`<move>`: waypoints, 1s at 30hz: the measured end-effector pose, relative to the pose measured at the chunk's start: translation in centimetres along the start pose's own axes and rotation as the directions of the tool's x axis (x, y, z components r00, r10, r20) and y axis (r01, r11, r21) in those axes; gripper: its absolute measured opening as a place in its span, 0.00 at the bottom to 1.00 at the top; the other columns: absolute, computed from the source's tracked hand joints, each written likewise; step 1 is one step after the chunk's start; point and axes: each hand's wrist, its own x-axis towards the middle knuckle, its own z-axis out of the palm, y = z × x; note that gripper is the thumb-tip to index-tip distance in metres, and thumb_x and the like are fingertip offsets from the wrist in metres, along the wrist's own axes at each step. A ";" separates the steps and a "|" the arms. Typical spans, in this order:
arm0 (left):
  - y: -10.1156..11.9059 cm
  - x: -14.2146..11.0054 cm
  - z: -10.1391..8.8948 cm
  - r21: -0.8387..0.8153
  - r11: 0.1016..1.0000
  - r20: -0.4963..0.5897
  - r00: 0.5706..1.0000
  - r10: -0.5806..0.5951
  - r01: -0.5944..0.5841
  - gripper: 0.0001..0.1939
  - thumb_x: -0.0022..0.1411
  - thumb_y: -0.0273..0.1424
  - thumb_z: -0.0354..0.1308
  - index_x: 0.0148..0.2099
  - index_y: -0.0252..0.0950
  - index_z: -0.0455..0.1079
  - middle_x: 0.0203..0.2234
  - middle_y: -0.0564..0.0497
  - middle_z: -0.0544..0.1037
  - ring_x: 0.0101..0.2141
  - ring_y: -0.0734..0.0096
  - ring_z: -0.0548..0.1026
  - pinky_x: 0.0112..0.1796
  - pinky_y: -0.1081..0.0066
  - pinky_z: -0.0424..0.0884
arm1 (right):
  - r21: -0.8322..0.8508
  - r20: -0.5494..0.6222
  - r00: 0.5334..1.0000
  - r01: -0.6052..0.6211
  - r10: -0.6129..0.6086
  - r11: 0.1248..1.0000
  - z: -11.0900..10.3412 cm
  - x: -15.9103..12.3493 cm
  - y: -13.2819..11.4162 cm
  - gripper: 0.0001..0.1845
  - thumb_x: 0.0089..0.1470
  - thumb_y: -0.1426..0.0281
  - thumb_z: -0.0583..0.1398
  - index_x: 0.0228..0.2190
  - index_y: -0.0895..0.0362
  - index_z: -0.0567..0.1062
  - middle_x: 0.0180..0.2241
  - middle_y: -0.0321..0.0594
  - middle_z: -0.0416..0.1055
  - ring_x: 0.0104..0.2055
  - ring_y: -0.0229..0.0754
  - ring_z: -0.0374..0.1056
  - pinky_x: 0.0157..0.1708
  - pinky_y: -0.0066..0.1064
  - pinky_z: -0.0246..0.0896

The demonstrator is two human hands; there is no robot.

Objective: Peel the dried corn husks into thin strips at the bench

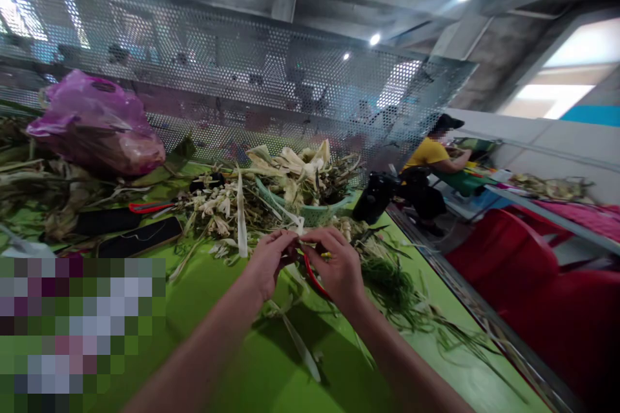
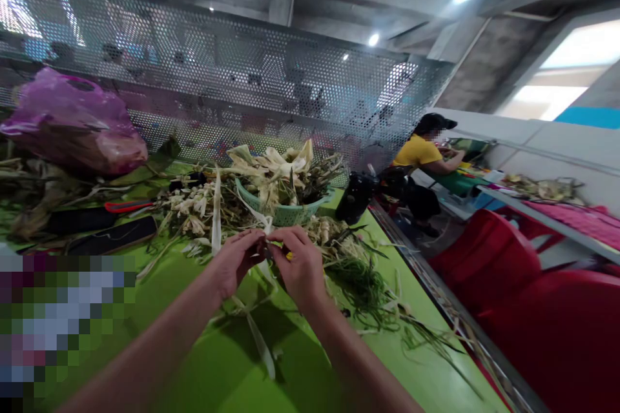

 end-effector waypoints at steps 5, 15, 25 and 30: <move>0.2 -0.4 0.3 -0.017 1.000 0.015 1.000 -0.011 0.012 0.08 0.45 0.30 0.64 0.27 0.34 0.69 0.23 0.55 0.70 0.26 0.77 0.68 0.33 0.72 0.67 | 0.004 -0.007 1.000 -0.025 0.026 1.000 -0.2 0.1 -0.1 0.04 0.52 0.70 0.61 0.30 0.50 0.78 0.31 0.39 0.71 0.36 0.45 0.66 0.38 0.36 0.61; 0.4 -0.5 0.6 0.013 0.999 0.111 0.993 0.043 -0.044 0.09 0.45 0.29 0.64 0.30 0.34 0.69 0.28 0.52 0.72 0.28 0.76 0.70 0.34 0.73 0.67 | 0.288 0.038 0.938 -0.341 0.345 0.895 0.1 0.2 0.1 0.05 0.50 0.66 0.62 0.28 0.54 0.72 0.26 0.35 0.69 0.28 0.39 0.63 0.30 0.30 0.58; 0.4 0.3 0.4 0.367 0.883 0.200 0.952 0.231 -0.291 0.11 0.51 0.37 0.61 0.30 0.34 0.67 0.24 0.55 0.69 0.27 0.76 0.66 0.31 0.75 0.63 | 0.505 0.123 0.859 -0.485 0.497 0.714 0.1 0.4 0.4 0.10 0.43 0.66 0.66 0.28 0.55 0.72 0.26 0.33 0.67 0.28 0.36 0.62 0.28 0.26 0.59; 0.3 0.9 0.0 0.441 0.850 0.183 0.956 0.230 -0.289 0.12 0.49 0.38 0.61 0.28 0.35 0.66 0.21 0.56 0.68 0.24 0.77 0.63 0.28 0.75 0.60 | 0.563 0.239 0.848 -0.518 0.473 0.645 -0.1 0.6 0.4 0.16 0.40 0.66 0.68 0.34 0.55 0.75 0.32 0.38 0.73 0.34 0.41 0.68 0.36 0.32 0.64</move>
